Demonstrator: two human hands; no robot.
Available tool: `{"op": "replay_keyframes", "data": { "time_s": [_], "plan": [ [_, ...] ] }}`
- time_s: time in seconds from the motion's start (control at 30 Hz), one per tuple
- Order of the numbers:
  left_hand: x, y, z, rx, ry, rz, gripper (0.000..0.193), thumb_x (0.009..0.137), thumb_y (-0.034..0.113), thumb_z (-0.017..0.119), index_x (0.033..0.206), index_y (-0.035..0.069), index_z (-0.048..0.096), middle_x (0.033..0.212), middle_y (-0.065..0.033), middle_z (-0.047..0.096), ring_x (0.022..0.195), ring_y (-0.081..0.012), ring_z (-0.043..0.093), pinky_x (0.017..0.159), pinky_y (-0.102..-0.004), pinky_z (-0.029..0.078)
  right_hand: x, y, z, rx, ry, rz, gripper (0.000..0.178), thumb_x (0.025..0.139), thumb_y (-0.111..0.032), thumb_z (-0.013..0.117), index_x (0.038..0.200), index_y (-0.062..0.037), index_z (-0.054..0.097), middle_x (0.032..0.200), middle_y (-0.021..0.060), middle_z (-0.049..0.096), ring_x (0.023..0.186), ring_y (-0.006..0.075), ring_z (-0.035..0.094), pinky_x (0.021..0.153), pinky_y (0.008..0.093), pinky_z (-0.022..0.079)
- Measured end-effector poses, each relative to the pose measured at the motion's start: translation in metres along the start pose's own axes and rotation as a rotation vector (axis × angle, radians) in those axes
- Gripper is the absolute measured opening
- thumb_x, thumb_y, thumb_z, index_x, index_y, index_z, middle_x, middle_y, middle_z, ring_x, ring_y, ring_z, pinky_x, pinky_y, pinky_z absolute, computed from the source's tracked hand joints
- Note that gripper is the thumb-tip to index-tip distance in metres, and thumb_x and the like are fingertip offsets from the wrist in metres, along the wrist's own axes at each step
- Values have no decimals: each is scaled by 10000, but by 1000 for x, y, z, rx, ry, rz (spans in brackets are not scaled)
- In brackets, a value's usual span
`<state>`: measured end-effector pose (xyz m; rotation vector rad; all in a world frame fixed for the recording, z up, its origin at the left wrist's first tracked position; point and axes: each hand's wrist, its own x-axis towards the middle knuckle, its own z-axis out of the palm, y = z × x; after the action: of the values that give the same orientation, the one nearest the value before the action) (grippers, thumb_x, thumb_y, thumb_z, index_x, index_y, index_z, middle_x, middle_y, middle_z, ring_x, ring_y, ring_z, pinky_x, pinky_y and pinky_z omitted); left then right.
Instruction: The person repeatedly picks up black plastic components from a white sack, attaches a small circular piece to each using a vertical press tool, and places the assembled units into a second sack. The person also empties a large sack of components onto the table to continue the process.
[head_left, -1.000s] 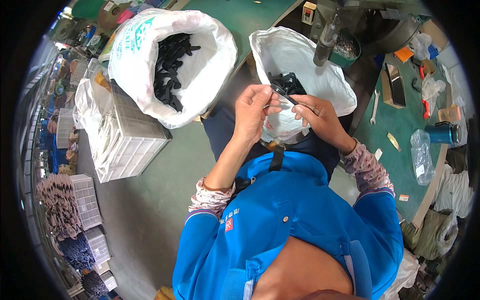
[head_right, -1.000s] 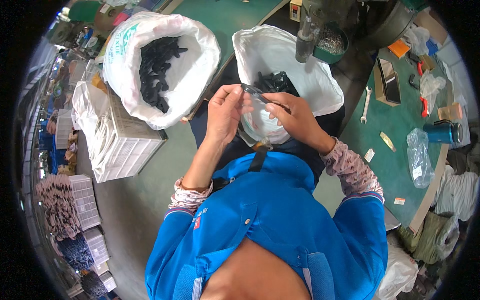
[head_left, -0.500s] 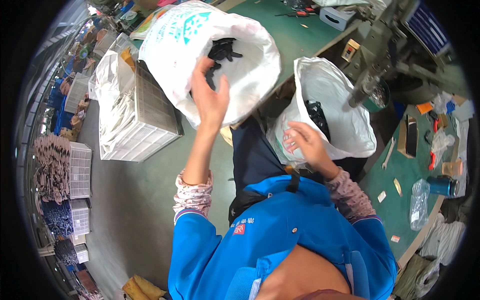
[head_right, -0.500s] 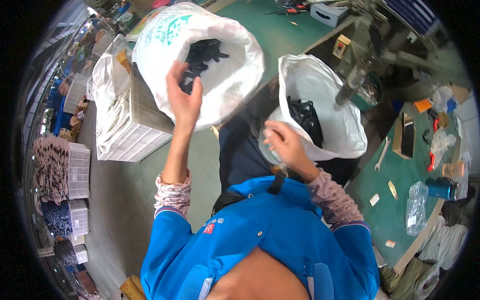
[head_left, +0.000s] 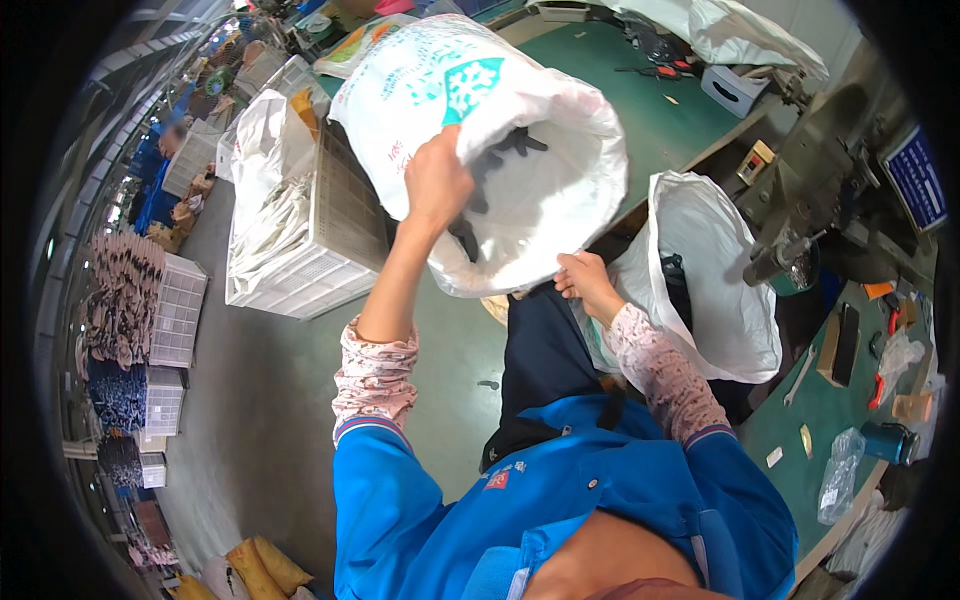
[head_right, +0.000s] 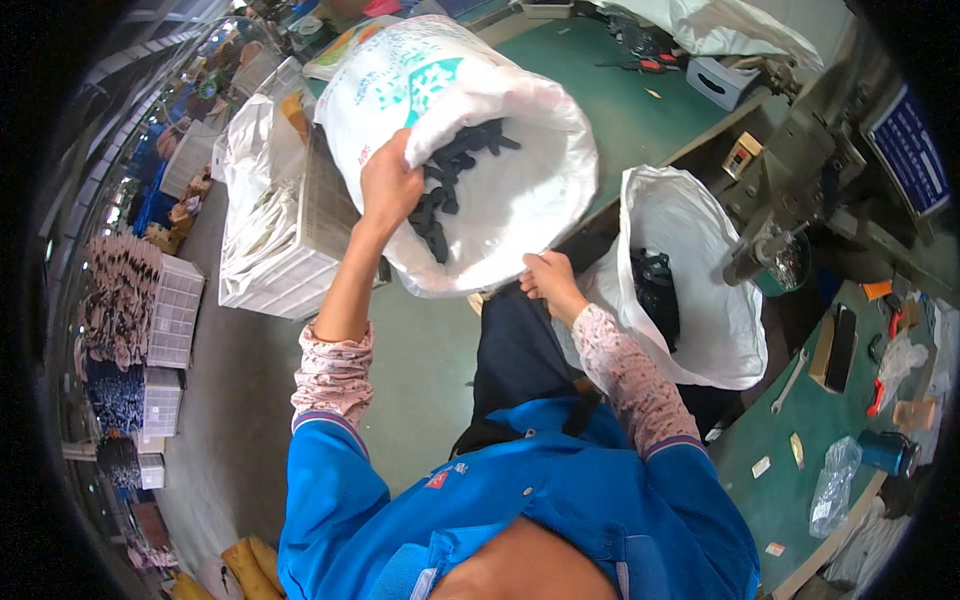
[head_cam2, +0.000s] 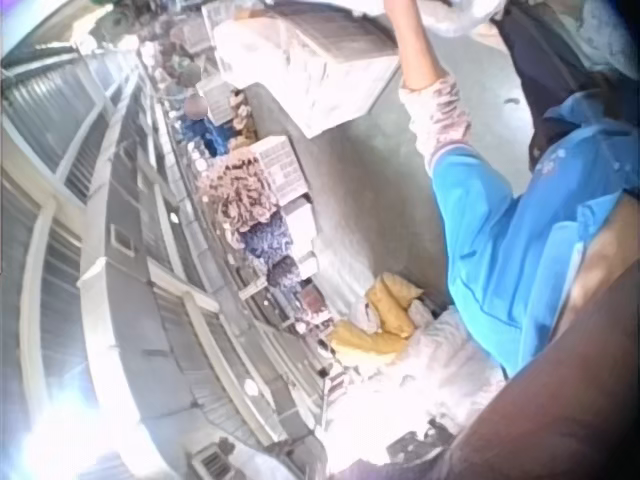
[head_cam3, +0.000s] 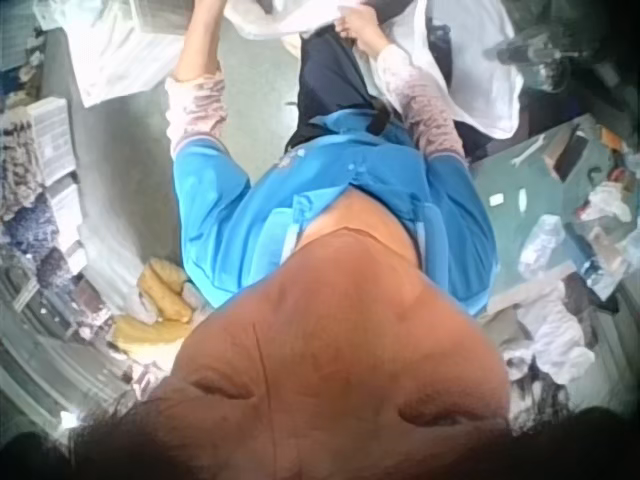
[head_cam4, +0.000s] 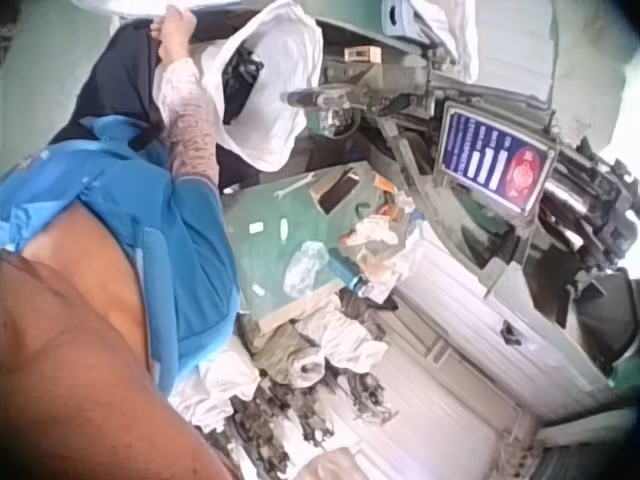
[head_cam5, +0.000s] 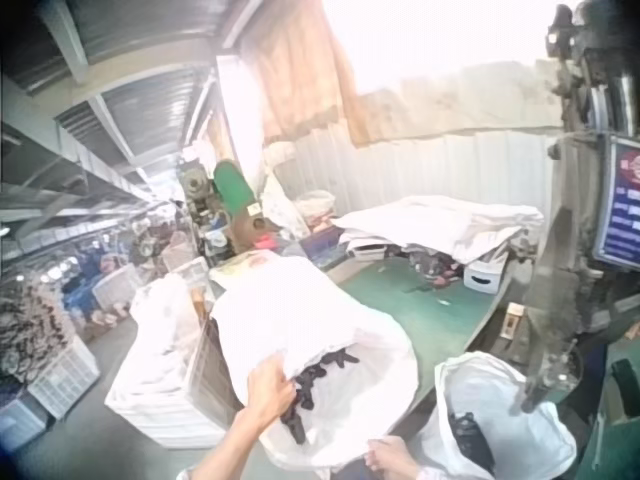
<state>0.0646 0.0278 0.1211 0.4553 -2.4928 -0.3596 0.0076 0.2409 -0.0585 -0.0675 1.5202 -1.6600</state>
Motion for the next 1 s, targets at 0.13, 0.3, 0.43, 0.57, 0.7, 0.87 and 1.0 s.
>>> {"op": "replay_keyframes", "data": {
  "time_s": [0.13,0.3,0.43,0.57,0.7,0.87,1.0],
  "plan": [
    [-6,10,-4,140,-59,64,296,698,-41,528,979,21,595,825,-181,611,839,-377,585,696,-484,468,-22,-4,-4,-17,27,-273,220,890,-148,547,739,11,563,663,92,592,551,135,563,500,252,433],
    [-20,23,10,83,-61,164,242,684,-33,547,918,28,573,783,-162,564,805,-365,566,673,-470,462,-16,13,-13,50,83,-266,172,909,-148,533,827,0,563,760,73,599,654,149,603,582,255,481],
    [-29,21,25,22,-14,137,261,668,-47,540,919,20,567,741,-158,547,765,-365,557,637,-466,439,-27,10,-15,279,-26,-88,294,928,-237,563,1084,7,511,1010,104,562,807,192,607,669,306,528],
    [-32,16,39,-79,22,115,318,659,-51,545,968,19,574,739,-162,554,748,-367,555,637,-462,435,-29,4,-8,247,-7,-58,361,935,-304,572,1102,10,510,979,98,562,798,194,613,641,293,525],
    [-38,12,40,-159,9,51,369,664,-43,543,1027,18,576,783,-177,588,772,-374,564,666,-464,439,-29,3,-9,72,-20,-40,378,939,-334,567,1069,19,527,950,117,593,741,186,630,581,271,515],
    [-36,14,31,-235,-32,5,372,682,-27,532,1049,17,577,800,-190,605,791,-382,570,685,-464,440,-30,-7,-28,-122,-5,-29,346,940,-327,555,936,18,575,774,113,644,589,153,617,516,246,490],
    [-36,18,22,-292,-12,-12,347,678,-31,525,1016,11,590,758,-184,599,759,-385,568,668,-465,438,-35,-41,-38,-429,-90,-162,347,935,-289,563,773,14,607,625,67,621,511,116,575,483,229,453]
  ]
}}
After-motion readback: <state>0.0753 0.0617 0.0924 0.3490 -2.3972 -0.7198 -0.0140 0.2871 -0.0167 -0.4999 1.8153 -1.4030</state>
